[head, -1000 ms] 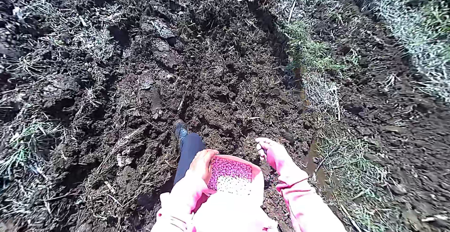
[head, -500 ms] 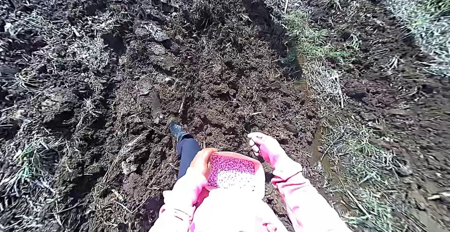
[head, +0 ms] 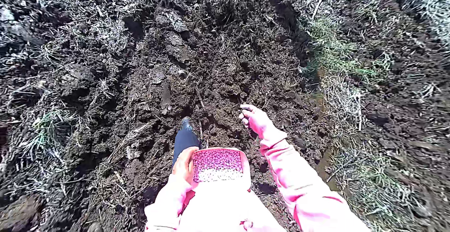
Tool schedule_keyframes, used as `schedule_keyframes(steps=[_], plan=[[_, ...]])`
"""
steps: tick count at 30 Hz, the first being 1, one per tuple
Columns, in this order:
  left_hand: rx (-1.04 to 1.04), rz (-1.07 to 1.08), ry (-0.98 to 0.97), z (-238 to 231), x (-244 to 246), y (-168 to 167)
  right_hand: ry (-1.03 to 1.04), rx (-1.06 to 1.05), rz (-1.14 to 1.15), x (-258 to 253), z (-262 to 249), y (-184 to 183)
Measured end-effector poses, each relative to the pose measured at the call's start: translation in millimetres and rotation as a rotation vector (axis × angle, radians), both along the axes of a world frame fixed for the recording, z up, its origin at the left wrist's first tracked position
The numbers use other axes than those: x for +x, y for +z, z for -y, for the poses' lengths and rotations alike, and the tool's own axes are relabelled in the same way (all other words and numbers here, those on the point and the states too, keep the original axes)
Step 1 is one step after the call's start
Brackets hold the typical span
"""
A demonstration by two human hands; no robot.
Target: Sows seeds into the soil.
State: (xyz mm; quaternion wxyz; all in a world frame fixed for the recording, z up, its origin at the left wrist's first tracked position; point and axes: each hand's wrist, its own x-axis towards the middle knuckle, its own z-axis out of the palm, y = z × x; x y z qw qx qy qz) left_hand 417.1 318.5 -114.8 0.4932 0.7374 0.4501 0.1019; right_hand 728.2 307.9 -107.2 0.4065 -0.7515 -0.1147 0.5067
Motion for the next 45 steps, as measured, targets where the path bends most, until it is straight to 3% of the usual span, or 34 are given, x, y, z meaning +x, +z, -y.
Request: schedule_keyframes(steps=[6,11,18,21,26,33,41,45], plan=[[-0.173,-0.184,-0.153,-76.1,25.3,-5.7,-0.053,-0.004,0.081,17.3,-68.3,-3.1],[-0.228,-0.16,-0.257,-156.1,51.1,-15.3,-0.056,-0.063,0.081,33.4,-128.2,-15.3],[-0.265,-0.145,-0.29,-241.4,53.0,7.3,-0.08,-0.099,0.088,57.6,-201.1,19.3],[-0.265,-0.166,-0.259,-259.5,51.2,21.1,-0.092,-0.155,0.081,55.2,-192.3,13.4],[-0.185,-0.112,-0.176,-278.7,51.1,28.4,-0.301,-0.26,-0.023,39.7,-153.8,-2.5],[-0.195,-0.131,-0.294,-301.2,84.6,36.0,-0.373,-0.352,-0.06,32.5,-127.8,-5.5],[-0.185,-0.096,-0.358,-309.4,112.1,34.2,-0.268,-0.102,0.099,83.9,-220.2,51.3],[-0.217,-0.133,-0.347,-319.5,134.0,36.0,-0.011,0.201,0.1,85.6,-240.7,96.5]])
